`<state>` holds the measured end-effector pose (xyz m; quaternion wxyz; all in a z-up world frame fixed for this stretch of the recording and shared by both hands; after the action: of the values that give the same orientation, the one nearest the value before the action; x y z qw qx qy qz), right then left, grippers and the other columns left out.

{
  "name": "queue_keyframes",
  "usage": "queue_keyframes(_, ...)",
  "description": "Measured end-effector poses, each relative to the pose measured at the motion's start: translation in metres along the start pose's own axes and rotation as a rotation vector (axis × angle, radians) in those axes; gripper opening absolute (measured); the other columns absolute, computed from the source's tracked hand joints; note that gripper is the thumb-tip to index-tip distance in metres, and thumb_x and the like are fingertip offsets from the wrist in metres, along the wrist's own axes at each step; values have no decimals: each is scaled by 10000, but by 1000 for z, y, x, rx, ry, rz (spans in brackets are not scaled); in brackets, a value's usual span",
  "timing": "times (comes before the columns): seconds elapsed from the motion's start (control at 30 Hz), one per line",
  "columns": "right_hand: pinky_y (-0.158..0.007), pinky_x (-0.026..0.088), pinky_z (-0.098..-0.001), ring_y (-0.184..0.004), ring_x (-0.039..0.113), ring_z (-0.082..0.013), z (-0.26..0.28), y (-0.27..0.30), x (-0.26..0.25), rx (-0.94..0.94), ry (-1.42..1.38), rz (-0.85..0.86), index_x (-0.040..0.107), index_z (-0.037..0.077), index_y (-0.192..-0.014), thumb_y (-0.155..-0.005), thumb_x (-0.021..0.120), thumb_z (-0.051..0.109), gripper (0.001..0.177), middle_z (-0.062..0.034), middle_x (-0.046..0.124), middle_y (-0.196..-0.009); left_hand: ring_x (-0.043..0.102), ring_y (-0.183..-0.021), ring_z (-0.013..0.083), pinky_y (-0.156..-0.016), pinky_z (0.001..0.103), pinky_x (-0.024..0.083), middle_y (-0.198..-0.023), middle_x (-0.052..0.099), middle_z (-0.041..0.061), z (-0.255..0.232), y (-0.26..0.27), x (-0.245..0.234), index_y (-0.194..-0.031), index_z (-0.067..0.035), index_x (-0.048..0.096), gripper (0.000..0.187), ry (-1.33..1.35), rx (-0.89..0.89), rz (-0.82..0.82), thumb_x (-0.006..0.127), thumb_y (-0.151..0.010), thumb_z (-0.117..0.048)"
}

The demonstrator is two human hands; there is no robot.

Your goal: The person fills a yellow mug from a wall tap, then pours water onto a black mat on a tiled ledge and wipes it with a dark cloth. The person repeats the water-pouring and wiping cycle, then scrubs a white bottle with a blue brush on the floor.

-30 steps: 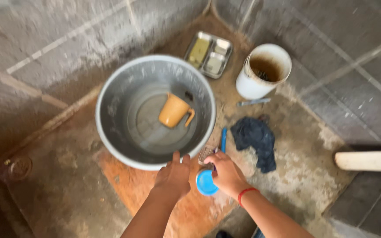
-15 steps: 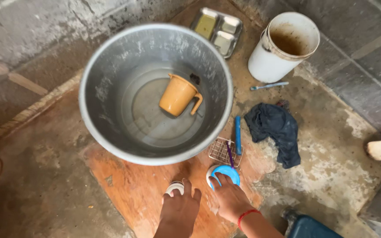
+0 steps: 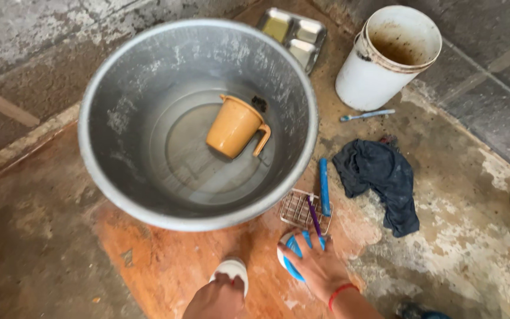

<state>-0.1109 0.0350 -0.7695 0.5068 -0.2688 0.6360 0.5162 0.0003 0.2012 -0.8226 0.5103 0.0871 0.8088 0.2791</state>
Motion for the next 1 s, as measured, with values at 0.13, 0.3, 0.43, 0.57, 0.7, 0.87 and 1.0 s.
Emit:
queue_keyframes(0.13, -1030, 418, -607, -1377, 326, -449, 0, 9, 9, -23, -35, 255, 318, 332, -1529, -753, 860, 184, 958, -142, 282, -1518, 725, -880, 428, -684, 484, 619, -986, 657, 316, -6, 3, -25, -1062, 52, 628, 241, -56, 112, -9, 582, -847, -46)
queue_keyframes(0.3, -1037, 366, -694, -1381, 268, -455, -30, 5, -13, 114, -84, 246, 380, 398, -1500, -728, 926, 288, 952, -132, 275, -1528, 713, -872, 402, -669, 483, 616, -954, 667, 287, -41, -11, -78, -988, 42, 636, 203, -119, 293, -86, 605, -799, -24)
queue_keyframes(0.43, -1024, 435, -616, -1362, 340, -466, -52, -4, -31, 76, -105, 108, 407, 348, -1454, -687, 912, 242, 925, -149, 332, -1471, 704, -849, 422, -666, 499, 600, -919, 674, 263, -61, -30, -109, -952, 46, 645, 230, -67, 335, -138, 637, -730, -11)
queue_keyframes(0.57, -1049, 432, -595, -1419, 295, -492, -82, -16, -35, 52, -58, 149, 381, 356, -1473, -670, 908, 195, 974, -153, 272, -1549, 719, -847, 392, -649, 490, 604, -865, 689, 263, -101, -66, -118, -914, 78, 661, 220, -287, 484, -253, 668, -768, -87)
queue_keyframes(0.7, -1024, 444, -622, -1414, 301, -513, -112, -29, -46, 92, -65, 10, 413, 336, -1447, -713, 874, 173, 882, -167, 293, -1544, 734, -820, 345, -640, 472, 600, -804, 707, 213, -119, -93, -124, -859, 21, 689, 169, -337, 564, -410, 645, -729, -76)
queue_keyframes(0.87, -1020, 451, -623, -1422, 302, -497, -152, -56, -33, 111, -13, 60, 408, 289, -1453, -654, 876, 109, 943, -175, 265, -1586, 732, -662, 361, -481, 441, 604, -816, 684, 284, -125, -137, -121, -913, 54, 691, 217, -398, 543, -483, 649, -806, -129)
queue_keyframes(1.0, -1002, 494, -565, -1350, 392, -551, -157, -72, -44, -22, -56, -50, 532, 182, -1365, -697, 873, 216, 751, -194, 408, -1501, 731, -585, 343, -466, 508, 597, -750, 674, 283, -127, -165, -137, -804, 6, 701, 189, -392, 502, -707, 648, -808, -175)
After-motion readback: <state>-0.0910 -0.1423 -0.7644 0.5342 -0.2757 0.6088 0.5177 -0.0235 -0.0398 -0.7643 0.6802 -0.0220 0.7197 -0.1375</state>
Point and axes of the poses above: each hand's wrist, its own y-axis away from the middle knuckle, its own x-axis out of the palm, z = x × y, the point moved 8 cm from there along -y, towards the middle knuckle
